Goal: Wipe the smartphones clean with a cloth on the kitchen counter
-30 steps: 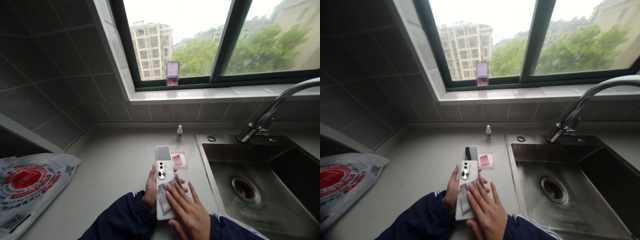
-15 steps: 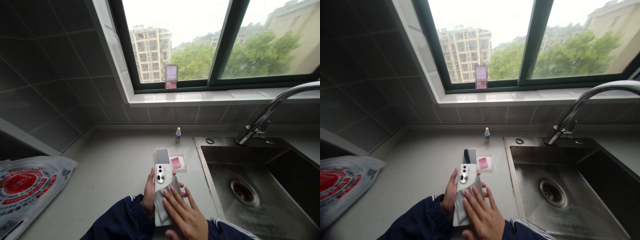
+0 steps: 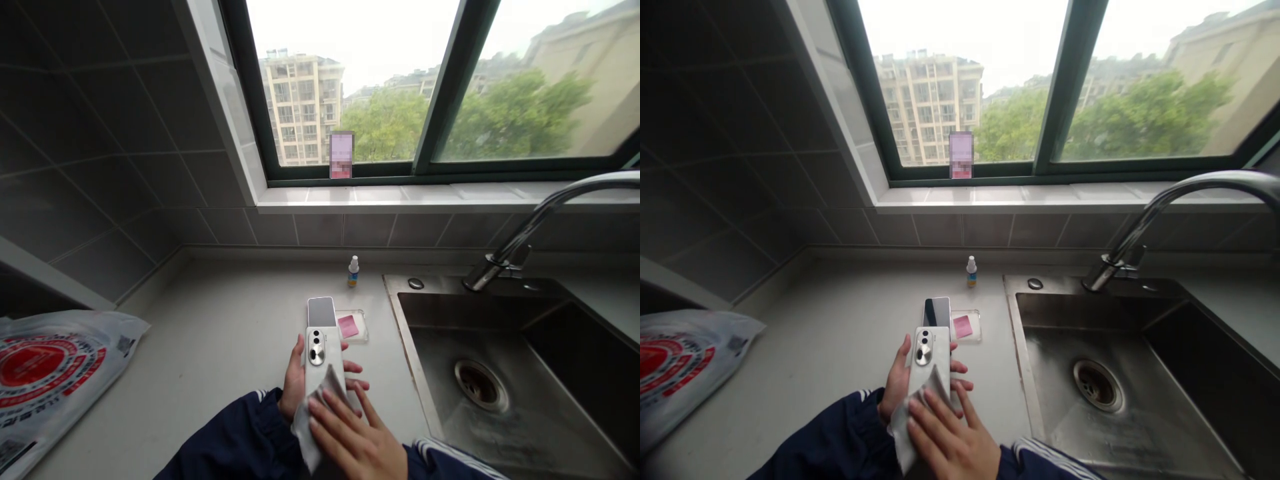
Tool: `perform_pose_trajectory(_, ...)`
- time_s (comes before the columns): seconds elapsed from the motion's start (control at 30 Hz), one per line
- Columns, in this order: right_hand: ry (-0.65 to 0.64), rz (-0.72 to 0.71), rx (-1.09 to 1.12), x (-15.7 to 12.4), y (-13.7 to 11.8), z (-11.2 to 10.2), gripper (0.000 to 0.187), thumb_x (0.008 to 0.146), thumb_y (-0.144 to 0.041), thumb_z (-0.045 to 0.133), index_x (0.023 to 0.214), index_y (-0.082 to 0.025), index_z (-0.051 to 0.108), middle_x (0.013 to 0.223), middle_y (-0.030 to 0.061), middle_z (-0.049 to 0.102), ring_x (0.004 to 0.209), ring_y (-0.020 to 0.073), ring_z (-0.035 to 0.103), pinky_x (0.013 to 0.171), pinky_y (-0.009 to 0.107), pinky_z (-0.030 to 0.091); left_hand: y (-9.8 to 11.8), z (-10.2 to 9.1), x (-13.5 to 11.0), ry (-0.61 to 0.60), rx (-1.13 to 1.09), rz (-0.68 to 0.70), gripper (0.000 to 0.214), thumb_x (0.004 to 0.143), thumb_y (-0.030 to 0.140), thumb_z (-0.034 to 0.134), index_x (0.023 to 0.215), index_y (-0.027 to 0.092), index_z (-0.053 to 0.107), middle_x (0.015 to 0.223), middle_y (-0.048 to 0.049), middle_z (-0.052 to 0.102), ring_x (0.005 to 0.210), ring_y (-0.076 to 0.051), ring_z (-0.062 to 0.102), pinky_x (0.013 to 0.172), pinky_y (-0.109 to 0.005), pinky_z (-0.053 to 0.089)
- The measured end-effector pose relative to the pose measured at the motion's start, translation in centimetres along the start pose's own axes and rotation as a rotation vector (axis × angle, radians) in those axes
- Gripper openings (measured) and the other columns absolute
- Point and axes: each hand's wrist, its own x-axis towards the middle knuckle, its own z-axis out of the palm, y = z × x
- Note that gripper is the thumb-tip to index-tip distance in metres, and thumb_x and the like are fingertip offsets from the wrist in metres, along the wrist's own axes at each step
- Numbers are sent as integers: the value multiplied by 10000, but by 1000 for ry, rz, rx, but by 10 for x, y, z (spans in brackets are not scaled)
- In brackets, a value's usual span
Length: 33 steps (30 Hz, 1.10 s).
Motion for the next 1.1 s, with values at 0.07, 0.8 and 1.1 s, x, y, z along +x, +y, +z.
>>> perform_pose_trajectory(0.07, -37, 9, 19, 0, 1, -1, 647, 970, -614, 306, 1379, -153, 502, 1492, 72, 411, 1437, 270, 273, 1189, 531, -29, -2, 0, 0, -11, 0, 5, 874, 829, 778, 236, 1289, 92, 521, 1114, -226, 667, 1037, -400, 641, 944, -542, 383)
perform_pose_trajectory(0.8, -104, 254, 20, 6, 27, -5, 624, 986, -409, 378, 1486, -43, 301, 1556, 180, 251, 1447, 355, 193, 1178, 534, 90, -18, 2, 2, -172, 102, 63, 586, 887, 566, 467, 1305, 172, 581, 1319, -90, 599, 1381, -250, 367, 1163, -339, 202)
perform_pose_trajectory(1.1, 65, -81, -26, 9, 11, -1, 501, 987, -495, 415, 1326, -157, 564, 1448, 76, 474, 1399, 300, 346, 1186, 543, 44, -10, -4, 3, 64, 23, -149, 777, 861, 694, 342, 1195, 52, 623, 859, -148, 719, 810, -216, 687, 820, -298, 469)
